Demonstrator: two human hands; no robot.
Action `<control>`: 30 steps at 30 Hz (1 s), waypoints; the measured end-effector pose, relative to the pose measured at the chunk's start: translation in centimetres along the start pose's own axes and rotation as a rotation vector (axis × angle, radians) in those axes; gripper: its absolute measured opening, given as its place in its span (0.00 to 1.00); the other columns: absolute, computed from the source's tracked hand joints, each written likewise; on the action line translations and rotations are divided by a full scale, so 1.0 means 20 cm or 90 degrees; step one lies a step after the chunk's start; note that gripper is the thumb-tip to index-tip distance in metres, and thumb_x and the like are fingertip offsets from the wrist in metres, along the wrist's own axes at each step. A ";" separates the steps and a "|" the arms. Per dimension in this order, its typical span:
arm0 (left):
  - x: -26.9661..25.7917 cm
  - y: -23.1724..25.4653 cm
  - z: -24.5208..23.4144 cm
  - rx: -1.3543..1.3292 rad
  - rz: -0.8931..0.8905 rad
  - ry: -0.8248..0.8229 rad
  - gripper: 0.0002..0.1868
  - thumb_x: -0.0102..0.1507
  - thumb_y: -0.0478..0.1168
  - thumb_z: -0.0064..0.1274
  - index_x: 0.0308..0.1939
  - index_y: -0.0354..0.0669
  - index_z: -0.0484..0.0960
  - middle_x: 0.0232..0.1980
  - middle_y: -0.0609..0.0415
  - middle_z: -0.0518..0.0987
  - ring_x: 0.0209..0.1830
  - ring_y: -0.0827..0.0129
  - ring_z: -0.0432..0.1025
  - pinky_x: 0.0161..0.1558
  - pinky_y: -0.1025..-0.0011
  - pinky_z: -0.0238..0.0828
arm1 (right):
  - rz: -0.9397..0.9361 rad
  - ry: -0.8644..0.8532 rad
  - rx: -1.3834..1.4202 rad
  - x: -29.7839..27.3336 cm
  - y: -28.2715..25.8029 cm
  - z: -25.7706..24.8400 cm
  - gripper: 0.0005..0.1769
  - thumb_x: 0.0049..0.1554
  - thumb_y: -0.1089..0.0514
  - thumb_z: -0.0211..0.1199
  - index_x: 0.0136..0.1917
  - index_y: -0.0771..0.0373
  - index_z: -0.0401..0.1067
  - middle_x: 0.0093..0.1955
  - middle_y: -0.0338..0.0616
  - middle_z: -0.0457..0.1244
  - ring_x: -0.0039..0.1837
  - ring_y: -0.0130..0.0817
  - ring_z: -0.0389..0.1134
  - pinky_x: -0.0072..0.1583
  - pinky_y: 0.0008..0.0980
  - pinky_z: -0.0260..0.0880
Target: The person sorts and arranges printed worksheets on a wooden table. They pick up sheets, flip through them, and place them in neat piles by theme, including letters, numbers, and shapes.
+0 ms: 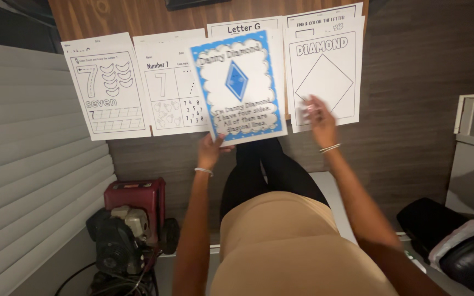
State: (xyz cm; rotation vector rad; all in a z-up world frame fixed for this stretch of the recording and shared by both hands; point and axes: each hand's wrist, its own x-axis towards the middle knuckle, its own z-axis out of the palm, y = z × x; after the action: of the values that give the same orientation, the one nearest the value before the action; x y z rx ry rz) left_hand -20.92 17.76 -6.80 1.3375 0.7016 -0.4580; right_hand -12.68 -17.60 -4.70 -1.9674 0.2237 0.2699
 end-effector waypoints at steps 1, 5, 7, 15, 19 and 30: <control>0.00 -0.01 0.03 0.010 -0.006 -0.008 0.21 0.67 0.46 0.53 0.54 0.30 0.80 0.42 0.40 0.86 0.31 0.63 0.83 0.32 0.73 0.83 | 0.029 -0.050 0.026 -0.02 -0.05 0.06 0.24 0.67 0.52 0.52 0.75 0.54 0.61 0.61 0.40 0.69 0.56 0.29 0.74 0.53 0.28 0.76; 0.00 -0.05 0.13 0.005 -0.002 -0.020 0.19 0.68 0.44 0.52 0.53 0.29 0.80 0.41 0.41 0.86 0.31 0.64 0.83 0.31 0.74 0.83 | 0.011 -0.041 -0.013 -0.08 -0.15 0.17 0.31 0.66 0.54 0.56 0.80 0.55 0.56 0.65 0.50 0.67 0.62 0.35 0.71 0.61 0.32 0.73; -0.01 -0.07 0.14 -0.050 0.007 -0.029 0.17 0.68 0.41 0.52 0.52 0.27 0.79 0.42 0.41 0.85 0.31 0.63 0.83 0.31 0.75 0.81 | -0.039 -0.048 0.007 -0.09 -0.16 0.17 0.32 0.67 0.55 0.57 0.81 0.57 0.55 0.65 0.53 0.67 0.63 0.37 0.71 0.63 0.34 0.73; -0.03 -0.05 0.16 -0.069 0.026 -0.027 0.18 0.69 0.41 0.51 0.52 0.25 0.79 0.41 0.41 0.85 0.31 0.63 0.82 0.30 0.76 0.80 | -0.116 -0.048 -0.030 -0.11 -0.23 0.16 0.27 0.69 0.56 0.56 0.79 0.60 0.60 0.68 0.57 0.66 0.61 0.36 0.71 0.58 0.32 0.73; -0.02 -0.02 0.09 -0.069 0.028 -0.032 0.18 0.68 0.41 0.51 0.53 0.25 0.79 0.42 0.41 0.85 0.31 0.63 0.83 0.30 0.76 0.80 | 0.004 -0.017 0.084 -0.13 -0.25 0.23 0.21 0.64 0.58 0.65 0.68 0.66 0.70 0.45 0.41 0.68 0.46 0.23 0.66 0.48 0.23 0.67; 0.03 0.07 -0.14 0.022 0.035 -0.130 0.18 0.69 0.41 0.50 0.53 0.24 0.78 0.42 0.40 0.85 0.33 0.61 0.83 0.32 0.74 0.82 | 0.098 0.056 0.162 -0.26 -0.09 0.44 0.05 0.63 0.62 0.63 0.47 0.67 0.73 0.35 0.32 0.65 0.36 0.15 0.57 0.38 0.20 0.56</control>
State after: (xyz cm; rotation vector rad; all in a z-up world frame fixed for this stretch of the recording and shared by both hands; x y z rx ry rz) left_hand -20.24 20.88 -6.45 1.3177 0.4884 -0.5560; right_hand -17.90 -8.70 -4.96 -1.7133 0.4464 0.2411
